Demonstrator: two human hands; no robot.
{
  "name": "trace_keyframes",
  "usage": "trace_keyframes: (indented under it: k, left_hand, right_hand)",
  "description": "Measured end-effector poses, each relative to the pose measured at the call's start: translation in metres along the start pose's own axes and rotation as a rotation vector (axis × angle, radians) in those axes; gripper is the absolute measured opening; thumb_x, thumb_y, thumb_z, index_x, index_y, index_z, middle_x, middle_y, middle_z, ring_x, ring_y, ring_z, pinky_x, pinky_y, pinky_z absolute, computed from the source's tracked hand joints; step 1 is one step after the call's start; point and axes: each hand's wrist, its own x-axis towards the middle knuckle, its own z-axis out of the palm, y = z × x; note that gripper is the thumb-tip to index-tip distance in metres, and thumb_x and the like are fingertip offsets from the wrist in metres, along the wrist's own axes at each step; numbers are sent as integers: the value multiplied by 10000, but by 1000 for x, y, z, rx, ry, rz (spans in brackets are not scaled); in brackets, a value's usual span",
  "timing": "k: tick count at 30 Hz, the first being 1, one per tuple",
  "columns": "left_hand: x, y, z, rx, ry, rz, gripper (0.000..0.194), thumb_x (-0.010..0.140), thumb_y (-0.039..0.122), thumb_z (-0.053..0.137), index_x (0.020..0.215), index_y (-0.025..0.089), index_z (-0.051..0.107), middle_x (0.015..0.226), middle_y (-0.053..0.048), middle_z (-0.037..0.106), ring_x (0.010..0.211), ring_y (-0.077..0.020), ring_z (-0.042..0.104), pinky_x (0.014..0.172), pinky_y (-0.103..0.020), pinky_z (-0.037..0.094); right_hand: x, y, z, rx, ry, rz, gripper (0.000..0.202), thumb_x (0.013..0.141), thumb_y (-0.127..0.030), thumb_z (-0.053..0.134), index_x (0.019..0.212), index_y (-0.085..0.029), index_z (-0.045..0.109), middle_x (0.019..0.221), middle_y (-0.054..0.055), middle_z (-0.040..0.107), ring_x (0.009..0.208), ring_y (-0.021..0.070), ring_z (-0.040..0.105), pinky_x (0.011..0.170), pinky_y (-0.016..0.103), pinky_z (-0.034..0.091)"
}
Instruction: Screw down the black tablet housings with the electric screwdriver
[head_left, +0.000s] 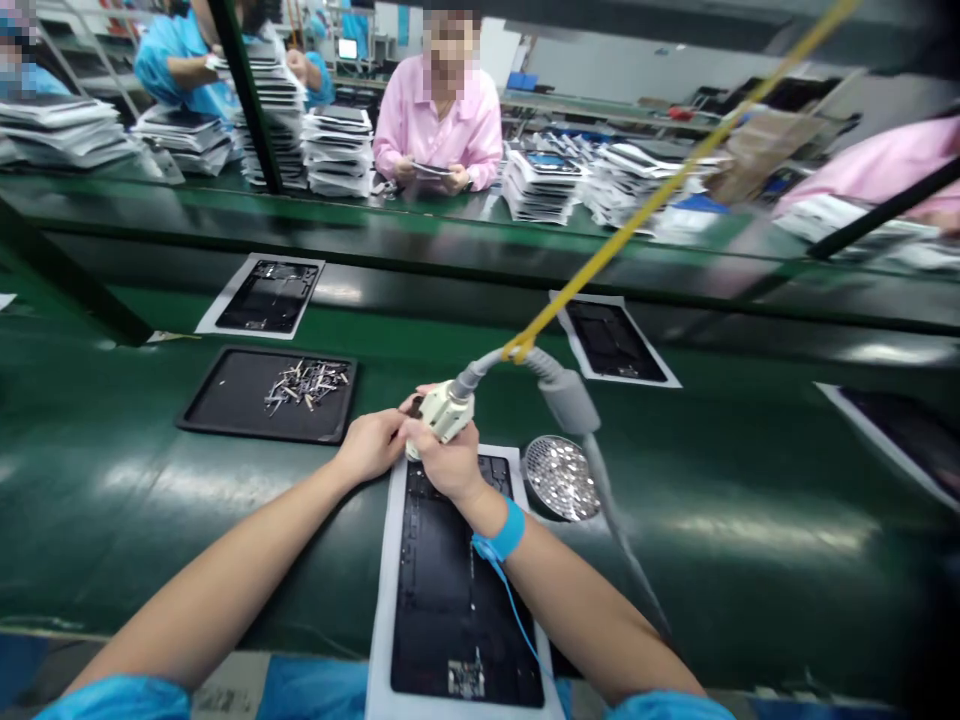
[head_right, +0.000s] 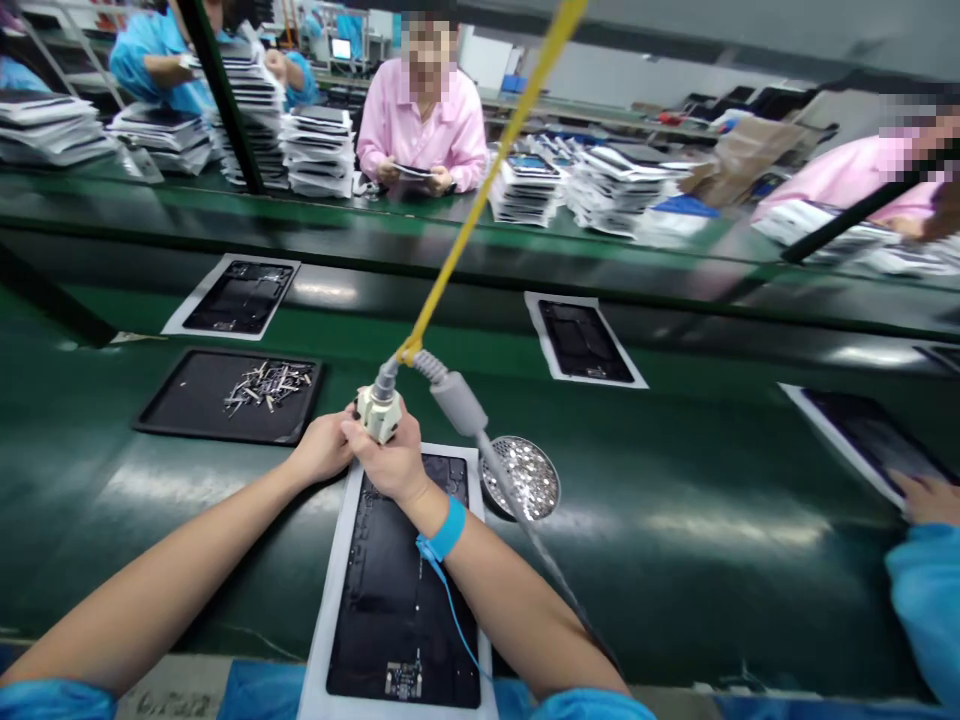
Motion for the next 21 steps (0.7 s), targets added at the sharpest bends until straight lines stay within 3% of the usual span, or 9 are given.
trace_keyframes:
  k: [4,8,11,14,17,21]
  left_hand:
    - [-2,-4,-3,-37,19,53,242,992,283,493,912,203,707,839,-36,699,773,-180,655,694,-269,455]
    - [0,-1,-3,19,75,122,243,1000,308,502,890,211,696,872,-46,684,857,-198,640,774,-302,476]
    - [8,10,0,82,63,185,198,975,358,573,927,205,689,966,-72,697,941,-236,622,861,-359,484]
    - [21,26,4,156,-6,201,271,911,430,683,1048,196,691,1018,-91,707,962,-265,627,863,-386,479]
    - [34,36,7,157,-156,218,190,902,403,700,879,215,695,857,-51,699,837,-237,645,754,-332,458]
    - [54,34,2,91,-344,258,256,930,321,643,694,224,635,703,4,638,640,-168,591,601,-280,377]
  right_hand:
    - [11,-27,-23,105,23,12,469,844,-368,756,1255,-273,552,1078,47,744,824,198,757,767,360,648]
    - [16,-51,-76,87,283,-110,362,872,-347,742,1184,-257,583,963,6,734,656,148,730,665,315,638]
    - [14,-53,-120,-56,428,-148,340,859,-345,754,1142,-228,607,910,6,727,566,125,680,558,269,588]
    - [11,-47,-149,-140,469,-133,356,851,-356,762,1141,-212,615,913,17,728,542,116,656,527,260,562]
    - [6,-42,-159,-132,443,-110,368,838,-376,779,1124,-210,617,912,22,723,509,106,623,493,256,543]
    - [2,-39,-157,-145,400,-118,270,863,-365,759,1041,-213,625,906,23,718,513,103,617,510,257,537]
